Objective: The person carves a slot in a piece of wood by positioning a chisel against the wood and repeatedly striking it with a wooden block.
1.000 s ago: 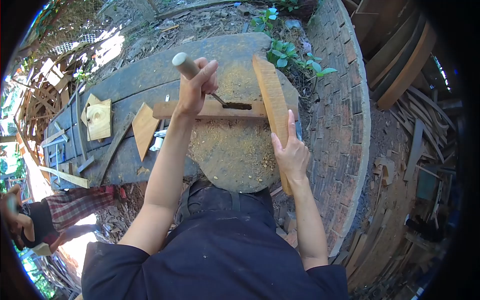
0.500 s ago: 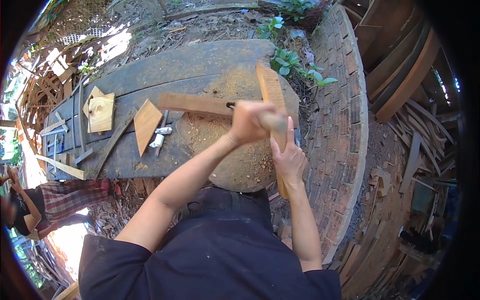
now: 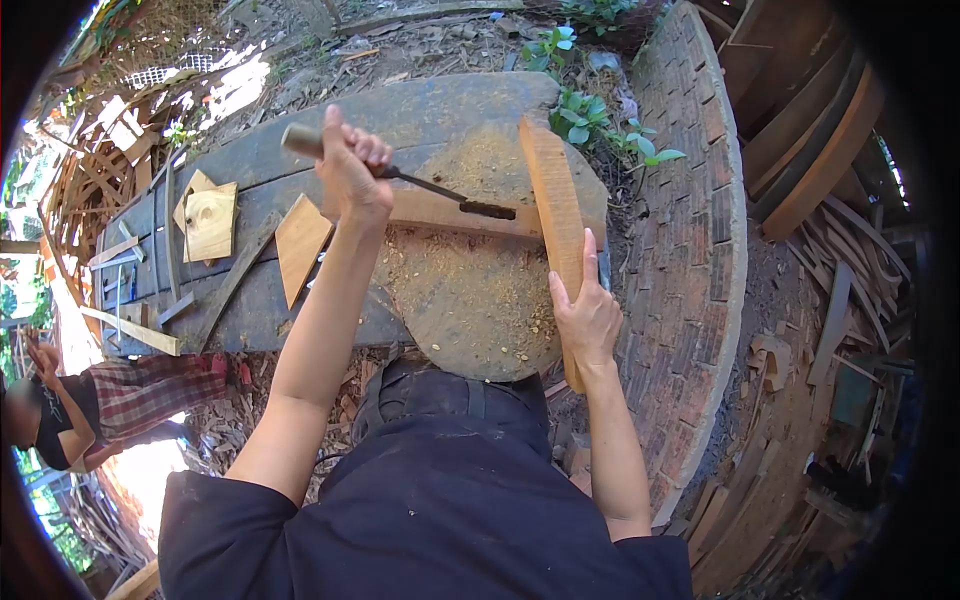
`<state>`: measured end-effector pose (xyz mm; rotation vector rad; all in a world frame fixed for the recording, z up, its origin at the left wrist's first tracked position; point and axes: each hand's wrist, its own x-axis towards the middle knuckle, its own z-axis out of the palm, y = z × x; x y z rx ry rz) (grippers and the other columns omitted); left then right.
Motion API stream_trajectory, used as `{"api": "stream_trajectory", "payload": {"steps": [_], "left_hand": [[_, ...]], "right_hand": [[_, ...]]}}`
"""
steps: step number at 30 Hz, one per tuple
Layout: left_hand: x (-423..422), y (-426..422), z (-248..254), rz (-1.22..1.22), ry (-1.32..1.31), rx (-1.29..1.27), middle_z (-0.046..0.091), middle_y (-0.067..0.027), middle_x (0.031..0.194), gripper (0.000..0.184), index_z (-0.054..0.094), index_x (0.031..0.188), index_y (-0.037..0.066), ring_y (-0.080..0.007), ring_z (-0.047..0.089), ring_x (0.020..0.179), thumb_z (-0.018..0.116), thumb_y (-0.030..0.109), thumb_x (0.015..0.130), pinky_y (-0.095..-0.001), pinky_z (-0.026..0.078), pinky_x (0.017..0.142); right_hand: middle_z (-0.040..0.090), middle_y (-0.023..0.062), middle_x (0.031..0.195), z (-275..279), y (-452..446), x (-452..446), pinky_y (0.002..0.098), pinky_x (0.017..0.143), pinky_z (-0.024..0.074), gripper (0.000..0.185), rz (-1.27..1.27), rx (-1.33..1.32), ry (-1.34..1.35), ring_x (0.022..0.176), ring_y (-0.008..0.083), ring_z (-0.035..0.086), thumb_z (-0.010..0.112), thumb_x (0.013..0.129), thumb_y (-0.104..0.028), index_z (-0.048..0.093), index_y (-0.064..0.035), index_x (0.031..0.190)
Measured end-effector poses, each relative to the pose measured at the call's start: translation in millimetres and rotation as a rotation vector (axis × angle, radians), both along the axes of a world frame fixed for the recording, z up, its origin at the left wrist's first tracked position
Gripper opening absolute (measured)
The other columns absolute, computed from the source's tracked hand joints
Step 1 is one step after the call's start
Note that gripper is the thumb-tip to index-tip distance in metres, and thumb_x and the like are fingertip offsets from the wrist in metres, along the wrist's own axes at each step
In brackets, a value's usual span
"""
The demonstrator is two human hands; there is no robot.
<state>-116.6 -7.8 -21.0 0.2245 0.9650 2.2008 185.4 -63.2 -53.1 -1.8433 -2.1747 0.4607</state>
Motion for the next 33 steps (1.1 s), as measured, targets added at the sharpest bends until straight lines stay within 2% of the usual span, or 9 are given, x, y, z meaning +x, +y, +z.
{"api": "stream_trajectory", "payload": {"steps": [11, 13, 18, 21, 23, 28, 30, 31, 33], "left_hand": [[60.3, 17.6, 9.3, -0.301, 0.466, 0.006, 0.035, 0.0033, 0.047, 0.042, 0.037, 0.062, 0.013, -0.008, 0.032, 0.037, 0.062, 0.022, 0.094, -0.0267, 0.023, 0.036], [66.3, 13.6, 4.2, -0.331, 0.505, -0.004, 0.04, 0.0027, 0.048, 0.04, 0.042, 0.06, 0.012, -0.0079, 0.036, 0.038, 0.063, 0.021, 0.094, -0.0247, 0.025, 0.037], [86.2, 4.8, -1.8, -0.45, 0.994, 0.044, 0.052, 0.0026, 0.053, 0.037, 0.053, 0.058, 0.009, -0.0052, 0.049, 0.048, 0.069, 0.023, 0.089, -0.023, 0.037, 0.044], [89.2, 5.0, -3.0, -0.527, 1.041, 0.047, 0.059, -0.0011, 0.056, 0.031, 0.06, 0.066, 0.004, -0.0077, 0.054, 0.049, 0.073, 0.025, 0.085, -0.0264, 0.045, 0.049], [88.1, 5.7, -1.5, -0.562, 1.016, 0.018, 0.061, -0.0033, 0.059, 0.024, 0.063, 0.071, 0.001, -0.0087, 0.058, 0.054, 0.074, 0.02, 0.082, -0.0266, 0.047, 0.053], [90.9, 13.6, -0.5, -0.614, 0.996, -0.049, 0.065, -0.0052, 0.067, 0.019, 0.064, 0.077, 0.0, -0.0097, 0.061, 0.061, 0.073, 0.017, 0.08, -0.0273, 0.05, 0.058], [90.4, 18.9, 1.8, -0.591, 1.007, -0.068, 0.065, -0.0053, 0.067, 0.019, 0.065, 0.078, 0.0, -0.0098, 0.061, 0.061, 0.073, 0.017, 0.08, -0.0274, 0.051, 0.059], [91.0, 19.8, 2.1, -0.62, 0.956, -0.035, 0.066, -0.0068, 0.068, 0.018, 0.066, 0.081, 0.0, -0.0103, 0.062, 0.062, 0.073, 0.016, 0.079, -0.0279, 0.051, 0.06], [93.5, 18.3, -2.8, -0.611, 0.914, -0.017, 0.067, -0.0084, 0.07, 0.017, 0.067, 0.084, -0.001, -0.0107, 0.062, 0.063, 0.073, 0.015, 0.079, -0.0284, 0.051, 0.06]], "right_hand": [[0.071, 0.0235, 0.086, 1.8, -1.1, -3.2, 0.0543, 0.064, 0.0556, 0.078, -0.03, -0.01, -0.021, 0.074, 0.0445, 0.068, 0.064, 0.089, -0.038, 0.022, -0.0242, 0.153], [0.071, 0.0236, 0.086, 1.8, -1.0, -2.8, 0.0543, 0.064, 0.0555, 0.078, -0.03, -0.016, -0.013, 0.075, 0.0445, 0.068, 0.064, 0.089, -0.038, 0.022, -0.0241, 0.153], [0.07, 0.0242, 0.087, 2.5, -0.5, -2.4, 0.0543, 0.065, 0.0554, 0.077, -0.031, -0.021, 0.002, 0.075, 0.045, 0.068, 0.064, 0.089, -0.037, 0.023, -0.0239, 0.153], [0.07, 0.0252, 0.088, 8.2, 5.4, 6.7, 0.053, 0.066, 0.056, 0.078, -0.008, -0.067, 0.035, 0.075, 0.0443, 0.068, 0.063, 0.089, -0.036, 0.022, -0.0221, 0.154], [0.07, 0.0256, 0.094, 17.6, 12.3, 12.4, 0.0503, 0.07, 0.0569, 0.08, 0.062, -0.06, 0.305, 0.076, 0.0415, 0.07, 0.063, 0.09, -0.034, 0.019, -0.0181, 0.155], [0.07, 0.0226, 0.106, 129.8, 39.9, -9.5, 0.0424, 0.078, 0.0592, 0.083, 0.287, 0.359, 0.642, 0.081, 0.0337, 0.073, 0.065, 0.087, -0.023, 0.02, -0.0148, 0.155], [0.042, 0.0221, 0.149, 167.6, 41.8, -19.9, 0.0378, 0.101, 0.0444, 0.078, 0.366, 0.547, 0.745, 0.128, 0.0334, 0.053, 0.059, 0.084, -0.01, 0.027, -0.0133, 0.155], [0.042, 0.0221, 0.149, 176.9, 39.1, -24.5, 0.0378, 0.101, 0.0444, 0.078, 0.387, 0.549, 0.759, 0.128, 0.0334, 0.053, 0.059, 0.084, -0.01, 0.027, -0.0133, 0.155], [0.052, 0.0215, 0.141, 187.5, 26.4, -32.1, 0.0383, 0.104, 0.0413, 0.076, 0.252, -0.124, 0.418, 0.125, 0.0316, 0.055, 0.059, 0.083, -0.009, 0.03, -0.0118, 0.153]]}}
